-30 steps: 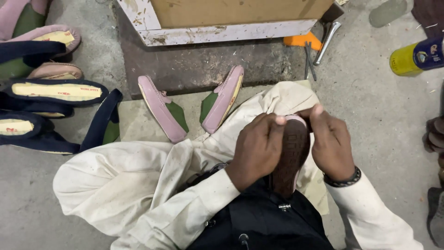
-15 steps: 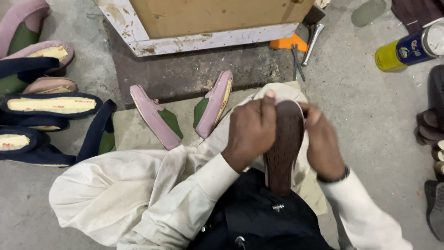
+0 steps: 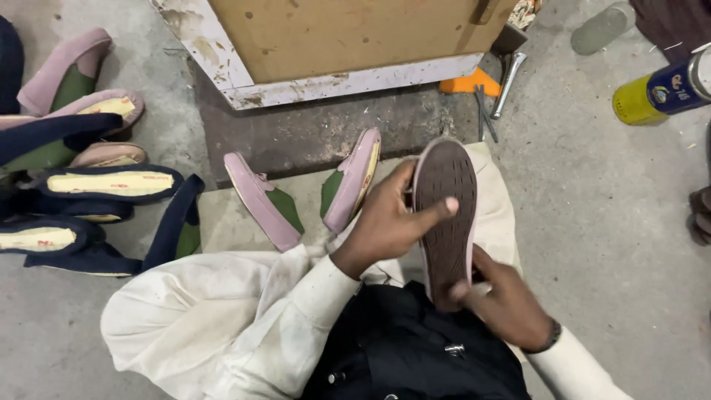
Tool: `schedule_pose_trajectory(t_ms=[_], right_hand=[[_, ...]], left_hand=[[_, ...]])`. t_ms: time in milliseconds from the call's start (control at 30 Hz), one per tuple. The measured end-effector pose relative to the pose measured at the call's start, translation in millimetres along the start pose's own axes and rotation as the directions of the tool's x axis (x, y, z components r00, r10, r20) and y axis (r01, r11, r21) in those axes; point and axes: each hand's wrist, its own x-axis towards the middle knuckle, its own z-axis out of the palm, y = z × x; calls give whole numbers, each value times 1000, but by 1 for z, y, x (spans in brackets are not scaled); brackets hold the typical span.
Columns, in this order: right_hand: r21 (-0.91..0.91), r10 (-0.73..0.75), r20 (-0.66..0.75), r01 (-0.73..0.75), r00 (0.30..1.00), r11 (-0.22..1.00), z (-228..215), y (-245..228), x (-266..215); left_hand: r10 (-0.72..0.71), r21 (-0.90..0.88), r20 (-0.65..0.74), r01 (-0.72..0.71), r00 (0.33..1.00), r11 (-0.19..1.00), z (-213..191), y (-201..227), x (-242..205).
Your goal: The person sits on the floor and assembles slippers by attaching brown rubber soles to pink slipper uppers. They repeatedly pick up a sole from a nearby box, align it with an upper, and press the edges together to secure the fit.
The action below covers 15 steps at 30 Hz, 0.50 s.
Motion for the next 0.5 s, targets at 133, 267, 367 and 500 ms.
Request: schedule_pose_trajectory(t_ms=[133, 267, 367, 500], right_hand=[[82, -164, -282, 194, 945, 978, -28, -50, 15], [196, -273, -251, 325, 929, 925, -48, -86, 26], [116, -342, -199, 368, 918, 923, -55, -104, 29], [-137, -362, -170, 342, 916, 930, -51, -104, 30]], left_hand=[[136, -153, 135, -115, 981, 982, 2, -6, -20], [176, 20, 154, -181, 972, 983, -1, 22, -33], [148, -12, 101, -147, 984, 989, -2, 30, -33], [3, -202, -52, -13, 999, 979, 11, 19, -37]])
